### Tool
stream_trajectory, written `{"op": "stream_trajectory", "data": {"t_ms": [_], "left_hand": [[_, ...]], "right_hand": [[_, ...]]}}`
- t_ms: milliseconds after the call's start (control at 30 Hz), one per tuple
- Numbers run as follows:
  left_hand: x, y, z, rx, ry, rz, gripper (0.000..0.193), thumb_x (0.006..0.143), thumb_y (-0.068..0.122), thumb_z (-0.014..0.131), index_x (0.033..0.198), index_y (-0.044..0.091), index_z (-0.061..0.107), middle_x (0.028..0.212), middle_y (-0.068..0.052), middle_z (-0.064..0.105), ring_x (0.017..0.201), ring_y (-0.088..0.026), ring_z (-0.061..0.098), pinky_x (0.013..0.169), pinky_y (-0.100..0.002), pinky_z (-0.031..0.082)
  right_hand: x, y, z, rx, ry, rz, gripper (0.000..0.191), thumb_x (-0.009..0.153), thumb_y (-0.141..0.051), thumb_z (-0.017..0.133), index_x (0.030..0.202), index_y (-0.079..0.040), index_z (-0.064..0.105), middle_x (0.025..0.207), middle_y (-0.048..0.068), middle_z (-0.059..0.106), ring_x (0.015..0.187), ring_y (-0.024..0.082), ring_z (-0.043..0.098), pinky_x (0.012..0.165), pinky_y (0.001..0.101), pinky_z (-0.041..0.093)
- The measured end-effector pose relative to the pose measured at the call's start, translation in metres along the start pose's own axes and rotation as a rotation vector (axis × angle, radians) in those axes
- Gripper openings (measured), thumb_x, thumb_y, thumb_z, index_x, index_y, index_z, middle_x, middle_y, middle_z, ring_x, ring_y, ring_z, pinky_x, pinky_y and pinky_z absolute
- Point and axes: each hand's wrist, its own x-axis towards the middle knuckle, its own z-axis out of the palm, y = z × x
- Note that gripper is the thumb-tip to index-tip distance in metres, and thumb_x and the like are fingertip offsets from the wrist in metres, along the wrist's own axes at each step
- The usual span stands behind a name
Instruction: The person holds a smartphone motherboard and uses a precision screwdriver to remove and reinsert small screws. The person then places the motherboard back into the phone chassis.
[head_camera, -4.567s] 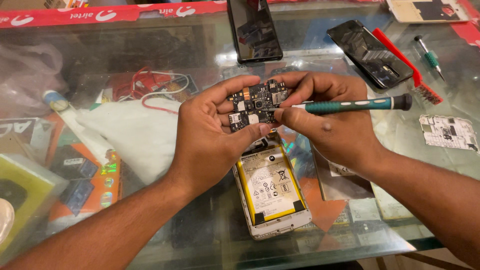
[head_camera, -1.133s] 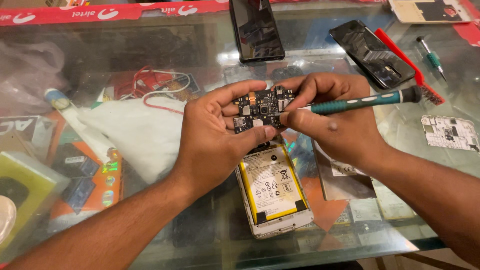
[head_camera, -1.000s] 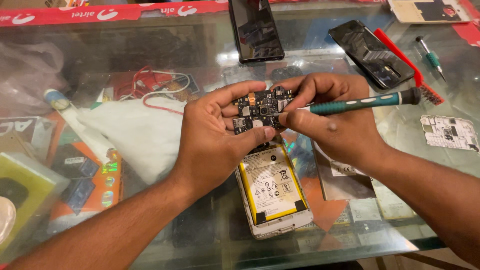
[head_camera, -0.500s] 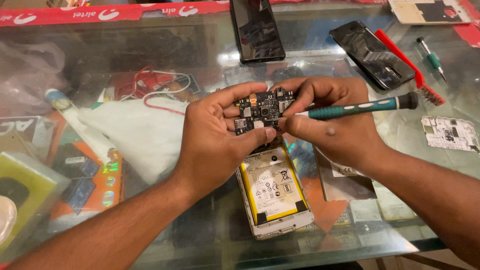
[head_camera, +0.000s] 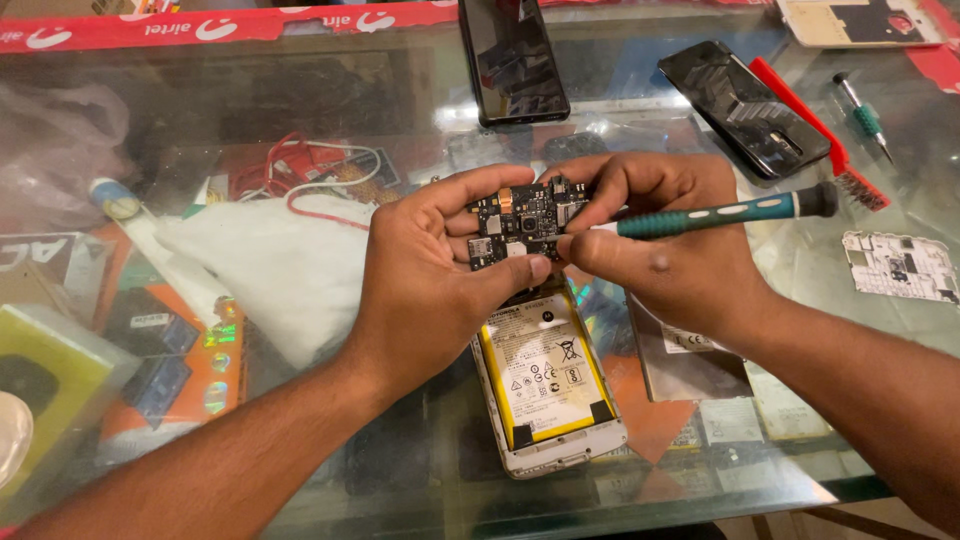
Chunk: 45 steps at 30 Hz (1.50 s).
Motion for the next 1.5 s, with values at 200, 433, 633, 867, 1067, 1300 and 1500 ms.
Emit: {"op": "stream_trajectory", "data": {"t_ms": [200, 433, 633, 867, 1067, 1300, 1500], "left_hand": [[0.0003, 0.0003, -0.0002, 0.028, 0.002, 0.01, 0.055, 0.082, -0.011, 0.074, 0.135, -0.01, 0.059, 0.099, -0.013, 0.077, 0.085, -0.012, 0.075, 0.076, -0.023, 0.065], [0.0005, 0.0016, 0.001, 0.022, -0.011, -0.006, 0.055, 0.082, -0.011, 0.074, 0.135, -0.01, 0.058, 0.098, -0.014, 0.077, 0.085, -0.013, 0.077, 0.076, -0.024, 0.066], [0.0003, 0.0016, 0.0003, 0.021, -0.002, 0.007, 0.054, 0.083, -0.012, 0.074, 0.135, -0.01, 0.059, 0.1, -0.014, 0.077, 0.086, -0.013, 0.076, 0.076, -0.023, 0.066], [0.0001, -0.0005, 0.0006, 0.009, -0.018, 0.002, 0.054, 0.083, -0.012, 0.074, 0.134, -0.01, 0.059, 0.099, -0.014, 0.077, 0.086, -0.013, 0.076, 0.077, -0.023, 0.065], [-0.0002, 0.0005, 0.0016, -0.005, -0.033, 0.0, 0.054, 0.083, -0.012, 0.073, 0.134, -0.01, 0.058, 0.099, -0.015, 0.077, 0.087, -0.014, 0.077, 0.077, -0.024, 0.066], [-0.0001, 0.0019, 0.0004, 0.024, -0.005, 0.012, 0.054, 0.082, -0.012, 0.074, 0.135, -0.011, 0.059, 0.099, -0.015, 0.077, 0.085, -0.013, 0.075, 0.075, -0.024, 0.065], [-0.0004, 0.0014, 0.0012, 0.004, -0.013, 0.011, 0.056, 0.083, -0.012, 0.073, 0.137, -0.011, 0.056, 0.1, -0.016, 0.077, 0.087, -0.014, 0.077, 0.076, -0.023, 0.065]], "right_hand": [[0.0005, -0.0016, 0.0012, 0.058, -0.01, 0.052, 0.012, 0.084, -0.002, 0.078, 0.085, 0.002, 0.067, 0.124, 0.02, 0.067, 0.093, 0.014, 0.07, 0.075, 0.0236, 0.062], [0.0009, 0.0007, -0.0016, 0.045, -0.024, -0.005, 0.012, 0.085, -0.001, 0.077, 0.084, 0.002, 0.065, 0.125, 0.021, 0.068, 0.099, 0.015, 0.071, 0.08, 0.0235, 0.063], [0.0005, 0.0005, -0.0008, -0.021, -0.014, -0.029, 0.012, 0.084, 0.0, 0.079, 0.085, 0.003, 0.067, 0.12, 0.021, 0.071, 0.104, 0.015, 0.07, 0.085, 0.023, 0.06], [0.0017, -0.0037, -0.0006, 0.062, -0.032, 0.024, 0.009, 0.082, 0.002, 0.076, 0.081, 0.002, 0.066, 0.123, 0.021, 0.069, 0.1, 0.015, 0.071, 0.077, 0.0231, 0.062], [0.0023, -0.0025, -0.0007, 0.035, -0.031, -0.008, 0.01, 0.081, 0.004, 0.074, 0.08, 0.002, 0.065, 0.123, 0.022, 0.07, 0.1, 0.015, 0.071, 0.08, 0.0233, 0.062], [0.0015, -0.0028, 0.0004, -0.025, -0.012, 0.012, 0.012, 0.081, 0.001, 0.078, 0.08, 0.004, 0.066, 0.106, 0.023, 0.071, 0.107, 0.013, 0.067, 0.082, 0.0229, 0.06], [0.0018, -0.0014, 0.0004, -0.007, 0.01, 0.073, 0.01, 0.083, -0.001, 0.076, 0.084, 0.004, 0.067, 0.117, 0.02, 0.072, 0.082, 0.013, 0.072, 0.07, 0.0246, 0.063]]}}
